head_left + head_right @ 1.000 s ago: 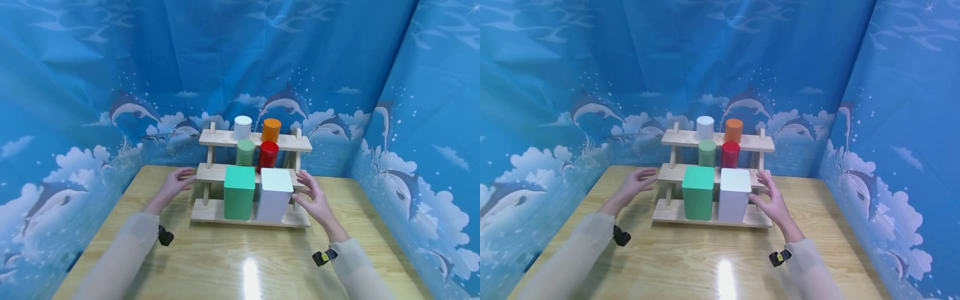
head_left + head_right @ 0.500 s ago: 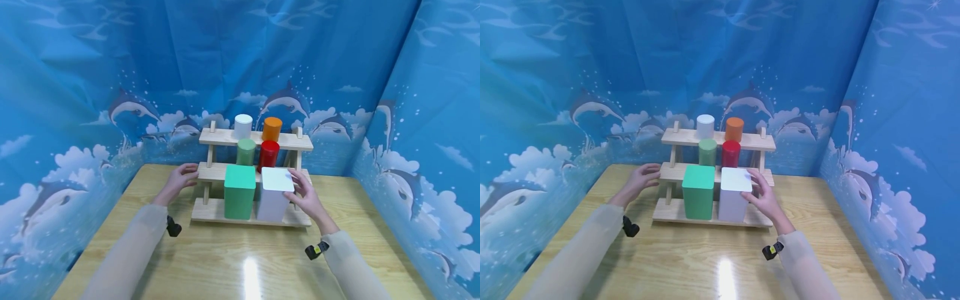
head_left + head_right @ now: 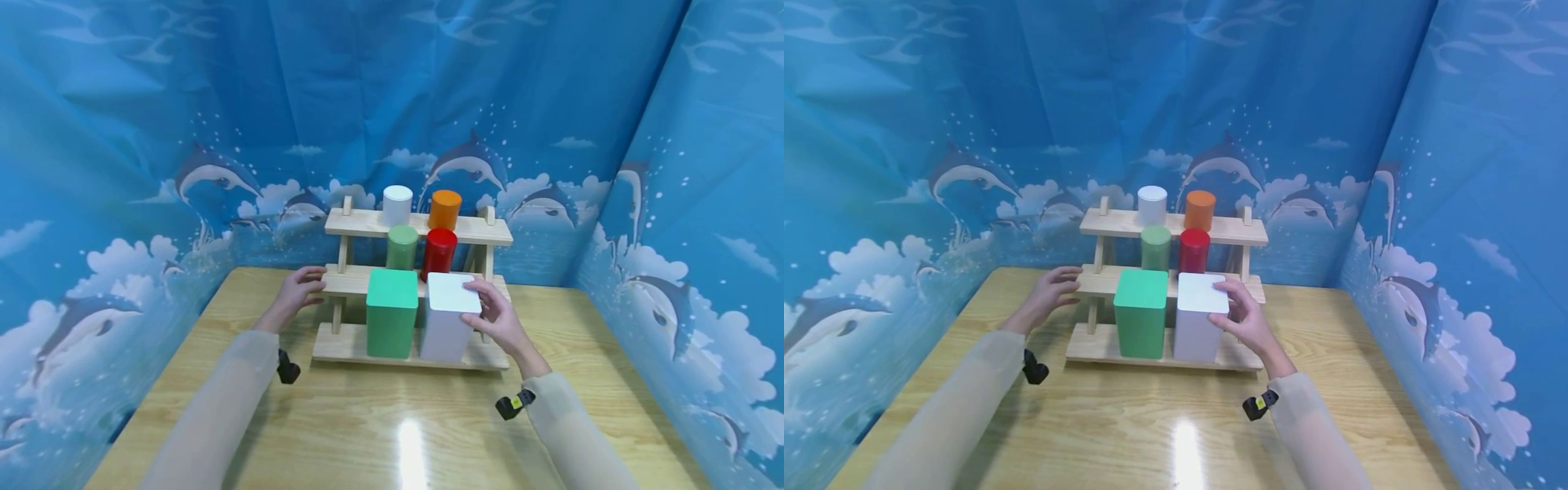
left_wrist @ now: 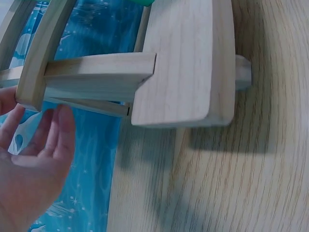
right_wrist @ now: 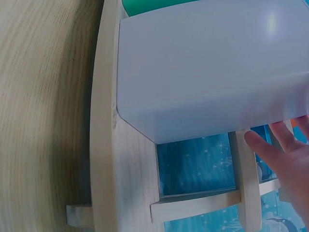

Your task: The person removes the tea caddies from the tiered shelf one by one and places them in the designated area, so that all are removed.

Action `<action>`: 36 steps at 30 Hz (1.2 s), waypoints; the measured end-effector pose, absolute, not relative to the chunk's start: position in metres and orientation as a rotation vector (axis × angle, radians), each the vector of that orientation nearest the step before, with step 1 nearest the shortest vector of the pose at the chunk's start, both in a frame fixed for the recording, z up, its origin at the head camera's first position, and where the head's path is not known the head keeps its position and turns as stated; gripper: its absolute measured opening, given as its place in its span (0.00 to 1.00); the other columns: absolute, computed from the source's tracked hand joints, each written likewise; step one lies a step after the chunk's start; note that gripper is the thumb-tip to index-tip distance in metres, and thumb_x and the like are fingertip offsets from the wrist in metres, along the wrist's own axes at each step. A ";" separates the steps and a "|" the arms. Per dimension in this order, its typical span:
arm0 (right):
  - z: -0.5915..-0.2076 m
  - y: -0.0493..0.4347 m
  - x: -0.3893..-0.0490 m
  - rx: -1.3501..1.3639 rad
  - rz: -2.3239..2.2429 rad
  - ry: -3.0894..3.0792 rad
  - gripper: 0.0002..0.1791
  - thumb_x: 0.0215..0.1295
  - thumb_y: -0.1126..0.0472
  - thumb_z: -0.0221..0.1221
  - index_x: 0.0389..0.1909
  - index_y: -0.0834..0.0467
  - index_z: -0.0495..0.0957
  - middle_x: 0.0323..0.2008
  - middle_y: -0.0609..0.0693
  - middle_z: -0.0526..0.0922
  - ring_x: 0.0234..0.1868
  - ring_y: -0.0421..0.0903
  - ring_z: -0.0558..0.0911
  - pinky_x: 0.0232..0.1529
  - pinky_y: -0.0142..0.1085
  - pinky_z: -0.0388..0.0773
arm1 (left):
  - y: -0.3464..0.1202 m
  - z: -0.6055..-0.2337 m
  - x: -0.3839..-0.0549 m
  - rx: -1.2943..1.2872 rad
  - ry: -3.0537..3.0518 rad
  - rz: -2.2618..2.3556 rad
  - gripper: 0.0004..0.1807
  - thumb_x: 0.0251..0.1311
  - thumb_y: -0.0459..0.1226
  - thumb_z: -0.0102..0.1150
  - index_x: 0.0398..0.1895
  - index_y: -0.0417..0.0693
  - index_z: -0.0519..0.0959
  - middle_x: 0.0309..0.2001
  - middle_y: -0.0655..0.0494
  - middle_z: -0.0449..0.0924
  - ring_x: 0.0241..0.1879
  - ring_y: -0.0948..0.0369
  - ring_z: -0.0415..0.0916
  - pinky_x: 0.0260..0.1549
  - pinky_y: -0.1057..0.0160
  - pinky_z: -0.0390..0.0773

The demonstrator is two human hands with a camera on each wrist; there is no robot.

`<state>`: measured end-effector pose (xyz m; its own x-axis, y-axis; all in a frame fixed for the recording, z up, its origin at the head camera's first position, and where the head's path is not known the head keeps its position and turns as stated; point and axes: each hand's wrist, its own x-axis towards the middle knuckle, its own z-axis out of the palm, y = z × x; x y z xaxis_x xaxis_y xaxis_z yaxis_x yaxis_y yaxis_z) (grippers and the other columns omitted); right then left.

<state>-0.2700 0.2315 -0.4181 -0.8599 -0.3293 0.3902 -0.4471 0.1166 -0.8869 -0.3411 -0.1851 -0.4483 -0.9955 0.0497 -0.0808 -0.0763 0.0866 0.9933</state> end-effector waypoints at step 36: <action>-0.415 0.219 -0.194 1.104 1.812 -1.856 0.28 0.40 0.83 0.62 0.48 0.75 0.69 0.56 0.68 0.62 0.56 0.51 0.69 0.49 0.35 0.77 | -0.182 -0.450 -0.343 -0.109 2.022 2.260 0.24 0.61 0.30 0.55 0.61 0.43 0.68 0.58 0.48 0.66 0.48 0.57 0.71 0.50 0.55 0.77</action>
<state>-0.1940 0.2188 -0.4146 -0.6499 -0.2986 0.6990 -0.7060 -0.1036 -0.7006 -0.3433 -0.1821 -0.4504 -0.9917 0.0318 -0.1242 -0.1270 -0.1089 0.9859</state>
